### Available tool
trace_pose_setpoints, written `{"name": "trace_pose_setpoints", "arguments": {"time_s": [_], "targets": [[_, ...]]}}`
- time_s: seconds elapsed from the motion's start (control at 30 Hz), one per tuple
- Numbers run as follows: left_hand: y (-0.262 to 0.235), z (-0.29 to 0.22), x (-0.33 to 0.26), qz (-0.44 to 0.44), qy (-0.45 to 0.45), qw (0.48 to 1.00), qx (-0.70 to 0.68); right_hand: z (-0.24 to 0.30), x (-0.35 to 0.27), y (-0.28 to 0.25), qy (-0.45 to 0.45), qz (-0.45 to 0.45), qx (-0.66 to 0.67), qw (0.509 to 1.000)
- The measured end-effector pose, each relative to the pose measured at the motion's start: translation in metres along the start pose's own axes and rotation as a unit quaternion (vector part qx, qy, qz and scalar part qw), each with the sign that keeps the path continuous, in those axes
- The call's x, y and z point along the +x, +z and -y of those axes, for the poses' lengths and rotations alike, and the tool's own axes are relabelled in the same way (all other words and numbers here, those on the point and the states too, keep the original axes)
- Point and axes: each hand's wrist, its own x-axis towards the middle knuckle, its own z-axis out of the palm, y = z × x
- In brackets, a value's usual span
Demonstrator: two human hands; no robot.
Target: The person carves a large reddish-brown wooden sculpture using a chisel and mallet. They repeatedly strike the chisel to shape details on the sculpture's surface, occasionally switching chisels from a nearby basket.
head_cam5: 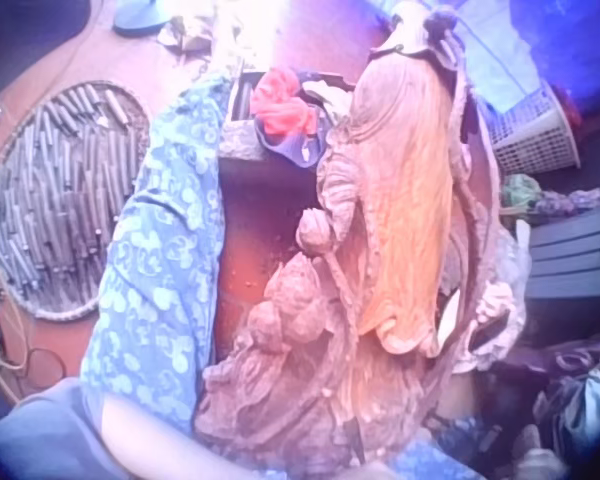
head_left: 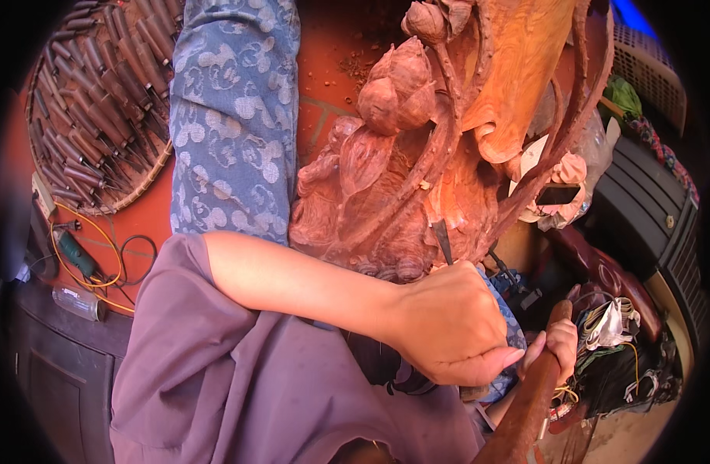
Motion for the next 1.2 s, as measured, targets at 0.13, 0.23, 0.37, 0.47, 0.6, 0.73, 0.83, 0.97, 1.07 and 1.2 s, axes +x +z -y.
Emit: {"name": "trace_pose_setpoints", "arguments": {"time_s": [0.13, 0.23, 0.37, 0.47, 0.6, 0.73, 0.83, 0.97, 1.07, 1.2], "targets": [[-0.004, 0.002, -0.001, 0.004, 0.006, 1.000, 0.011, 0.005, 0.001, -0.005, 0.023, 0.050, -0.156, 0.986], [-0.003, 0.004, 0.000, 0.011, 0.013, 1.000, 0.019, 0.000, -0.007, -0.001, -0.020, -0.016, 0.052, 0.998], [-0.002, 0.006, -0.002, -0.010, 0.017, 0.999, 0.037, -0.002, 0.001, 0.004, -0.020, 0.040, -0.185, 0.982], [0.001, 0.007, -0.003, 0.000, 0.017, 0.999, 0.027, 0.001, -0.014, -0.004, -0.007, 0.025, 0.012, 1.000], [0.000, 0.009, -0.003, 0.002, 0.028, 0.999, 0.041, -0.007, -0.018, 0.010, -0.018, -0.029, -0.069, 0.997], [-0.002, 0.011, -0.001, 0.002, 0.041, 0.998, 0.051, -0.005, -0.022, -0.002, -0.036, -0.020, -0.042, 0.998], [0.000, 0.012, -0.002, 0.002, 0.045, 0.998, 0.054, -0.013, -0.025, 0.004, -0.046, -0.040, 0.020, 0.998], [-0.002, 0.016, -0.004, 0.009, 0.048, 0.996, 0.073, -0.008, -0.026, 0.002, -0.016, -0.020, -0.144, 0.989], [-0.003, 0.015, 0.000, 0.021, 0.057, 0.995, 0.074, -0.005, -0.028, 0.000, -0.034, -0.032, 0.120, 0.992], [-0.002, 0.017, -0.003, 0.019, 0.060, 0.995, 0.082, -0.008, -0.020, 0.002, -0.001, 0.031, -0.188, 0.982]]}}
